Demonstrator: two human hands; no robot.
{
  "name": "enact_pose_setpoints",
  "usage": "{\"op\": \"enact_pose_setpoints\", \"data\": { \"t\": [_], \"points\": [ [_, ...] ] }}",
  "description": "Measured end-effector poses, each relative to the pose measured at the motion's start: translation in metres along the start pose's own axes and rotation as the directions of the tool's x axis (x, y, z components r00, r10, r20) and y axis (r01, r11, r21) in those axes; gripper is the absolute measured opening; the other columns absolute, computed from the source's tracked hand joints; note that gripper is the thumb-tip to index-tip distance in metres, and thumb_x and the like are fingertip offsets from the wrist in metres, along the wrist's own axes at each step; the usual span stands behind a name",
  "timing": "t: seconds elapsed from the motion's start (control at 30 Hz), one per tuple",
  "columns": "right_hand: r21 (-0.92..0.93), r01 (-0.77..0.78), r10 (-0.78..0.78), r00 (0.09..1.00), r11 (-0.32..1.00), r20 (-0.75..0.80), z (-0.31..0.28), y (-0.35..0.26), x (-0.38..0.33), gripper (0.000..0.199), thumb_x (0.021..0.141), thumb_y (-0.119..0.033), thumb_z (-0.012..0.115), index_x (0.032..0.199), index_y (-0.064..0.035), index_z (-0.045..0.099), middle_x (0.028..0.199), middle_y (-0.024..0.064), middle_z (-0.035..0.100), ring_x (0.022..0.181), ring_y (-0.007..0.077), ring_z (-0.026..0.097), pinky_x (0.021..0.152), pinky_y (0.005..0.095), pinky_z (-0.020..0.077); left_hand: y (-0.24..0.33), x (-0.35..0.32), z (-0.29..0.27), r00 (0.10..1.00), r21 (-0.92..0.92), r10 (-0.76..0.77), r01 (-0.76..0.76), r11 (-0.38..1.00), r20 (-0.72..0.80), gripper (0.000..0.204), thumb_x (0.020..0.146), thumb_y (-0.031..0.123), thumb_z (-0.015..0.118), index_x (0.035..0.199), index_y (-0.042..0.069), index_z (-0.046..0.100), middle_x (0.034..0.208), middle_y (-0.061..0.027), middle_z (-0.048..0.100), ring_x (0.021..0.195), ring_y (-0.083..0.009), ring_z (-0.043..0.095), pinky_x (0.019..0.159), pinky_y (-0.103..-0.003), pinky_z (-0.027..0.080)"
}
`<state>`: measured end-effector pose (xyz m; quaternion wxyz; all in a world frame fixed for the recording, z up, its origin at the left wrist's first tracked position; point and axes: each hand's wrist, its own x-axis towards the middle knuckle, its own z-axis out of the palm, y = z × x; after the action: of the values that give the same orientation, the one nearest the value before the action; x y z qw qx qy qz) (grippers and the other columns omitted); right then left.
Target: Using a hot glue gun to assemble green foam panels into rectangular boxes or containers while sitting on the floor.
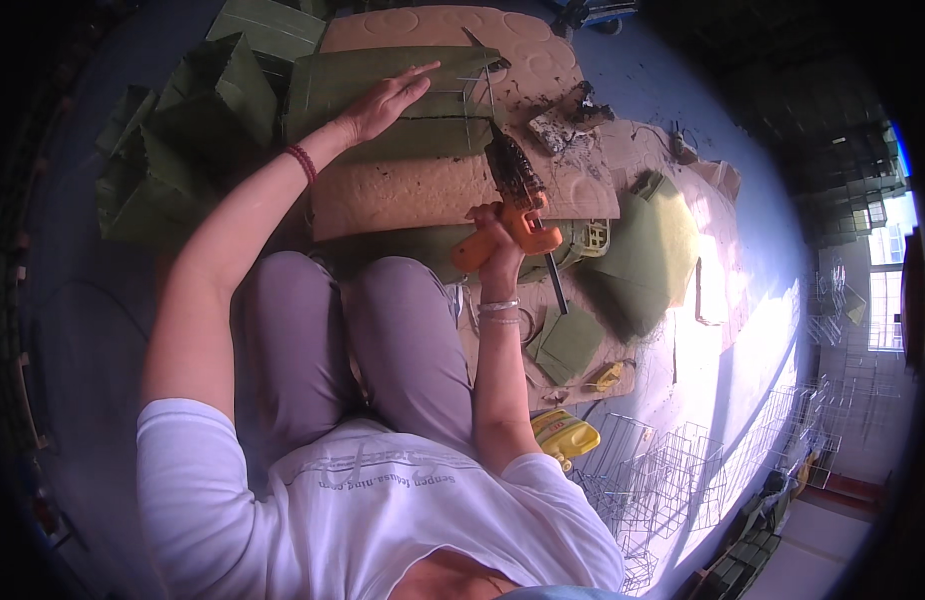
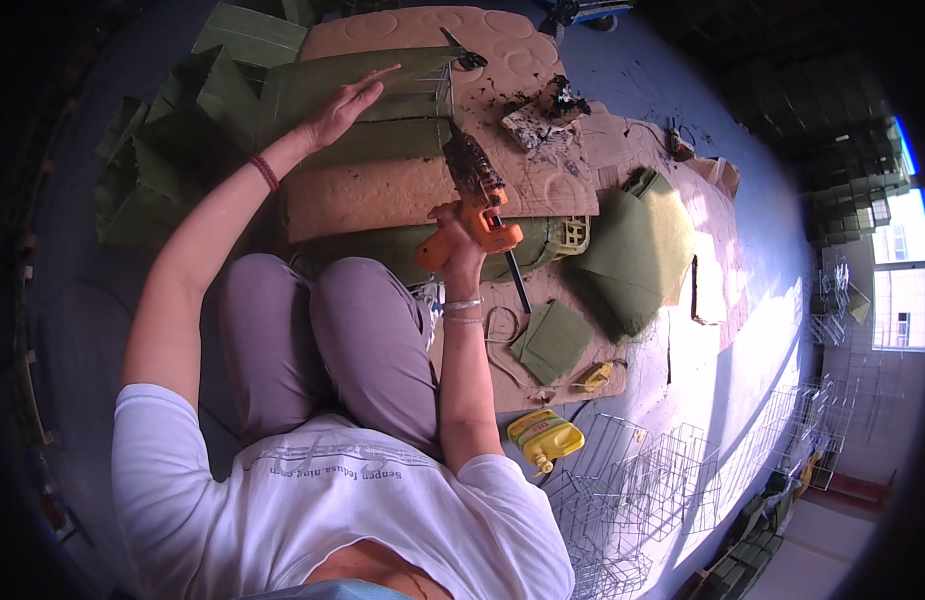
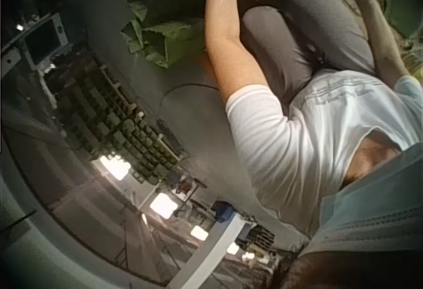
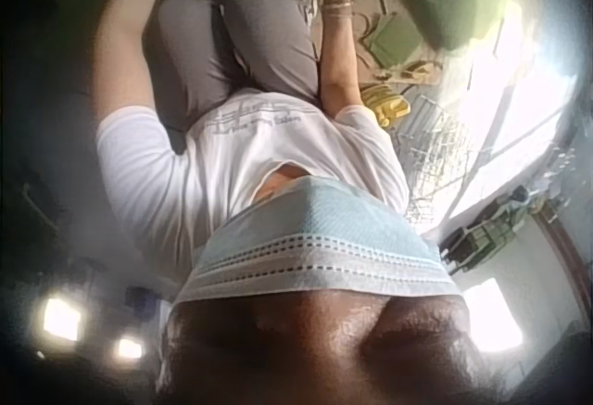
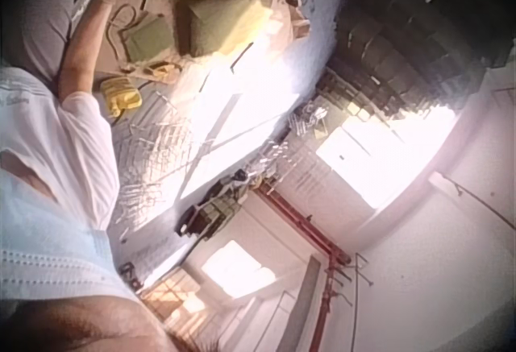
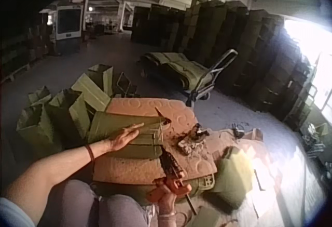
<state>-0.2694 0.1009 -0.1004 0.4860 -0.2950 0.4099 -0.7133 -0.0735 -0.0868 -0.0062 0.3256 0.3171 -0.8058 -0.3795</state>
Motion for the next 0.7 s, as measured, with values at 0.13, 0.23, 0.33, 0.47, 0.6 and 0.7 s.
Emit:
{"op": "enact_pose_setpoints", "data": {
  "t": [0.13, 0.23, 0.33, 0.47, 0.6, 0.7],
  "points": [
    [0.014, -0.017, 0.017, 1.000, 1.000, -0.010, 0.007, -0.005, -0.002, 0.030, 0.076, -0.003, 0.055, 0.105, 0.0011, 0.048, 0.087, 0.0113, 0.060, 0.083, 0.0214, 0.059, 0.080, 0.0300, 0.0423, -0.006, -0.001, -0.001, 1.000, 0.005, 0.010, -0.010, 1.000, -0.004, 0.059, 0.095, 0.050, 0.033, 0.139, 0.010, 0.035, 0.142, -0.0169, 0.036, 0.136, -0.0302, 0.026, 0.110, -0.035, 0.021],
    [0.039, 0.001, 0.000, 1.000, 0.999, -0.027, 0.004, -0.007, -0.001, 0.029, 0.076, -0.002, 0.055, 0.104, 0.0012, 0.048, 0.087, 0.0107, 0.059, 0.083, 0.0215, 0.059, 0.079, 0.0303, 0.0428, -0.005, 0.000, 0.000, 1.000, 0.030, 0.026, -0.025, 0.999, -0.009, 0.058, 0.095, 0.049, 0.033, 0.139, 0.011, 0.036, 0.142, -0.0167, 0.036, 0.136, -0.0300, 0.026, 0.110, -0.035, 0.021],
    [0.008, 0.012, -0.012, 0.998, 1.000, -0.063, 0.004, -0.007, 0.000, 0.028, 0.077, -0.001, 0.054, 0.104, 0.0010, 0.048, 0.086, 0.0097, 0.058, 0.083, 0.0213, 0.059, 0.079, 0.0301, 0.0434, -0.006, 0.000, 0.000, 1.000, 0.019, 0.023, -0.022, 1.000, -0.006, 0.058, 0.095, 0.049, 0.033, 0.139, 0.011, 0.036, 0.142, -0.0162, 0.036, 0.136, -0.0298, 0.025, 0.110, -0.035, 0.021],
    [0.047, -0.008, 0.011, 0.998, 0.999, -0.065, 0.000, -0.005, 0.001, 0.027, 0.078, 0.000, 0.054, 0.105, 0.0001, 0.048, 0.086, 0.0086, 0.057, 0.082, 0.0212, 0.060, 0.078, 0.0300, 0.0438, -0.006, 0.000, 0.001, 1.000, 0.027, 0.020, -0.020, 0.999, -0.007, 0.057, 0.095, 0.048, 0.034, 0.139, 0.011, 0.036, 0.142, -0.0152, 0.036, 0.136, -0.0297, 0.024, 0.111, -0.036, 0.020],
    [0.104, 0.002, 0.009, 0.994, 0.995, -0.109, 0.011, -0.012, -0.001, 0.029, 0.077, 0.001, 0.055, 0.105, -0.0008, 0.048, 0.087, 0.0079, 0.057, 0.082, 0.0218, 0.060, 0.078, 0.0307, 0.0443, -0.006, -0.001, 0.000, 1.000, 0.029, 0.029, -0.028, 0.999, -0.011, 0.057, 0.095, 0.048, 0.033, 0.139, 0.011, 0.036, 0.142, -0.0147, 0.036, 0.136, -0.0296, 0.023, 0.111, -0.036, 0.020],
    [0.099, 0.008, 0.000, 0.996, 0.995, -0.085, 0.003, -0.009, -0.001, 0.030, 0.077, 0.002, 0.056, 0.106, -0.0009, 0.048, 0.088, 0.0078, 0.057, 0.082, 0.0223, 0.060, 0.078, 0.0313, 0.0451, -0.002, 0.000, 0.002, 1.000, 0.010, 0.020, -0.020, 1.000, -0.016, 0.057, 0.095, 0.048, 0.033, 0.139, 0.011, 0.036, 0.142, -0.0145, 0.036, 0.137, -0.0292, 0.023, 0.111, -0.036, 0.020]
  ]
}}
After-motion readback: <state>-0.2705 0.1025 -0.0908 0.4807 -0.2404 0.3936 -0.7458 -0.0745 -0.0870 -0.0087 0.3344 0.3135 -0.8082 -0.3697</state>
